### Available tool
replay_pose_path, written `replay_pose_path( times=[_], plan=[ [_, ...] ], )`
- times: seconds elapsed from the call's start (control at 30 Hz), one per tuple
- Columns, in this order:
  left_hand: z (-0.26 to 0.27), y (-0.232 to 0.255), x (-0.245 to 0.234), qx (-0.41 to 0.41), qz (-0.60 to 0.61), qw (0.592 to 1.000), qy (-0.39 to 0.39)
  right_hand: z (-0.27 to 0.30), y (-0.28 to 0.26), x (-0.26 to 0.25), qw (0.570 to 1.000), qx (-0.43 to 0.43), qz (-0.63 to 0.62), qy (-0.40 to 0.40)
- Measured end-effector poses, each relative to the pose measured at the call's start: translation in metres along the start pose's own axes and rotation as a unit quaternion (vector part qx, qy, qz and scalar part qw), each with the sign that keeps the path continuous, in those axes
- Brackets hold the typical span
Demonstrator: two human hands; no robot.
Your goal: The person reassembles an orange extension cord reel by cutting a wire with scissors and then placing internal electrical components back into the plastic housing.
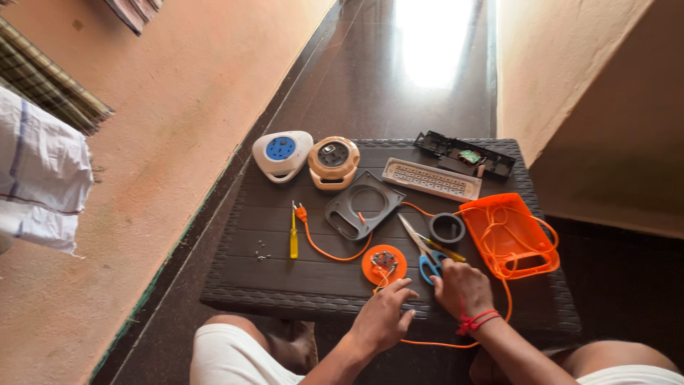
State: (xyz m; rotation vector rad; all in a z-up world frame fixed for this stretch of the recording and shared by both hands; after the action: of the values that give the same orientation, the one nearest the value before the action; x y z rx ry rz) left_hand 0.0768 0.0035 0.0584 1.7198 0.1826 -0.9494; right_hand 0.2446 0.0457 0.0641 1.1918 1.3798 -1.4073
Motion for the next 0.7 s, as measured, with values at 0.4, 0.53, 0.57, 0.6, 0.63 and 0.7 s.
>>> replay_pose_path(
  times=[0.4, 0.53, 0.57, 0.6, 0.63, 0.7],
  plan=[
    [-0.011, -0.030, 0.014, -0.159, 0.332, 0.929, 0.031, 0.007, 0.012, -0.016, 0.986, 0.048, -0.154, -0.053],
    [-0.015, -0.036, 0.038, -0.215, 0.531, 0.820, 0.001, 0.030, -0.020, -0.041, 0.973, -0.018, -0.230, -0.014],
    [-0.016, -0.036, 0.038, -0.204, 0.560, 0.803, 0.009, 0.033, -0.027, -0.040, 0.965, -0.012, -0.261, -0.040],
    [-0.018, -0.035, 0.037, -0.194, 0.588, 0.785, 0.017, 0.035, -0.032, -0.037, 0.954, -0.006, -0.291, -0.067],
    [-0.018, -0.040, 0.033, -0.201, 0.579, 0.789, 0.042, 0.036, -0.034, -0.034, 0.943, 0.002, -0.321, -0.092],
    [-0.016, -0.049, 0.021, -0.217, 0.558, 0.795, 0.094, 0.025, -0.024, -0.041, 0.966, 0.026, -0.259, -0.010]
  ],
)
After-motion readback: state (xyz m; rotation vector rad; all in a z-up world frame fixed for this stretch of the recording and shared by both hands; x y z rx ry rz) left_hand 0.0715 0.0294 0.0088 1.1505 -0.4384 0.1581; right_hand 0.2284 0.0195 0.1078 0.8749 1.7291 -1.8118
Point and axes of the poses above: each hand's wrist, its own z-axis away from the middle knuckle, its own x-axis out of the palm, y = z × x, the point moved 7 cm from there along -z, towards the middle knuckle, and after that the axes turned 2 degrees about -z, right-handed, at the moved point
